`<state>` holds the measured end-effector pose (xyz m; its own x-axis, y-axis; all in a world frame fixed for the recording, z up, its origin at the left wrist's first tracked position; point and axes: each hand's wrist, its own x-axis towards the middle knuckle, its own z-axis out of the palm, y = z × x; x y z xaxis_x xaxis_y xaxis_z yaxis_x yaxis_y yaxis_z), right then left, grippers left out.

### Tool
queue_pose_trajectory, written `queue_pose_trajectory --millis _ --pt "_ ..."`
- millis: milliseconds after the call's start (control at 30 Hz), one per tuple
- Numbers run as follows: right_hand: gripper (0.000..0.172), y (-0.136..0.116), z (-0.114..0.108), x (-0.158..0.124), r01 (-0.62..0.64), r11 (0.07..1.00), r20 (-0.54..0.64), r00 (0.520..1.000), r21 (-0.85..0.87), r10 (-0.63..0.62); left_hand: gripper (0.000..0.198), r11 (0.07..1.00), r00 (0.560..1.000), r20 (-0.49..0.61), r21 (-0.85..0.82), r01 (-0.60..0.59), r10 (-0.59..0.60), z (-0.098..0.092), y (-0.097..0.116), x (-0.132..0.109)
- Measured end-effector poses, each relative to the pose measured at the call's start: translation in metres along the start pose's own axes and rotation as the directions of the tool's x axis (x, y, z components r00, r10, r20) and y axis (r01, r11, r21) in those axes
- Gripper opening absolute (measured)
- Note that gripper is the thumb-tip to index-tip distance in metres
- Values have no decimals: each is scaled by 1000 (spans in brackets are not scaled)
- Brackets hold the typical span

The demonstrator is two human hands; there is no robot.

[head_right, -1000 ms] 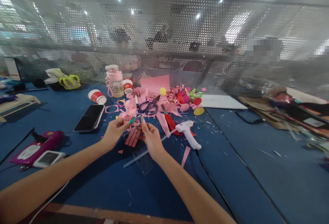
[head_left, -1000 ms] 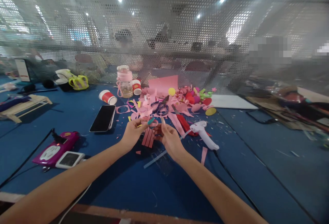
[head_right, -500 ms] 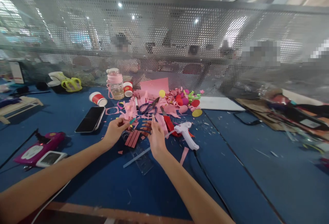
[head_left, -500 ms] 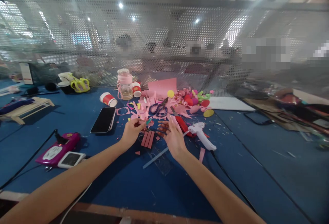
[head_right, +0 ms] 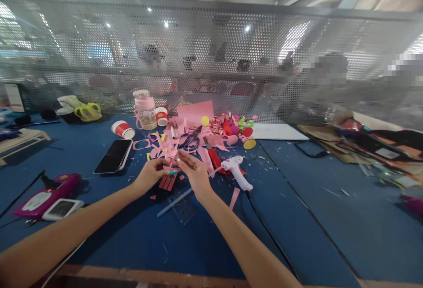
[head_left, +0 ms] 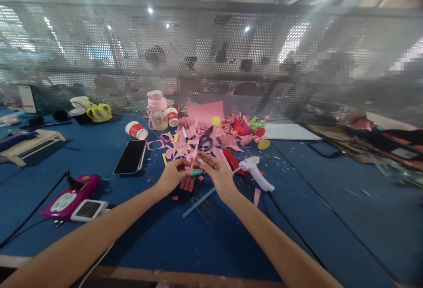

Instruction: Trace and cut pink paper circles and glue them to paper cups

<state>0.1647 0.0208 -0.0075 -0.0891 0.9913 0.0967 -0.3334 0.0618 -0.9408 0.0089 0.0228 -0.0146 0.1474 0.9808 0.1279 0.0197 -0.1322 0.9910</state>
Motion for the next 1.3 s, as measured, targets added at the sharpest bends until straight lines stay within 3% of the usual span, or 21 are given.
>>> queue_pose_trajectory --millis 267,433,567,733,833,1033,1300 --pt "40 3 1 0 -12 1000 -60 998 12 13 34 999 995 89 -35 39 -36 -1 -3 -1" --pt "39 3 4 -2 -19 1000 -117 993 3 19 36 988 991 132 -148 41 -22 2 0 -4" --pt "36 -1 5 -3 42 998 -83 995 -50 -46 43 966 966 254 -238 103 -40 -1 1 -4" --pt "37 -5 2 -4 84 986 -122 987 -141 -102 47 894 923 372 -374 248 -100 -5 8 -4" --pt "36 -5 3 -4 102 981 -111 986 -164 -121 47 895 936 328 -370 250 -126 -4 8 -4" --pt "33 -1 3 -2 122 982 -51 990 -144 -130 38 974 976 152 -140 178 -156 -5 -2 1" --pt "30 -6 1 -2 138 968 -32 989 -208 -148 30 979 965 172 -26 203 -196 -8 -2 3"
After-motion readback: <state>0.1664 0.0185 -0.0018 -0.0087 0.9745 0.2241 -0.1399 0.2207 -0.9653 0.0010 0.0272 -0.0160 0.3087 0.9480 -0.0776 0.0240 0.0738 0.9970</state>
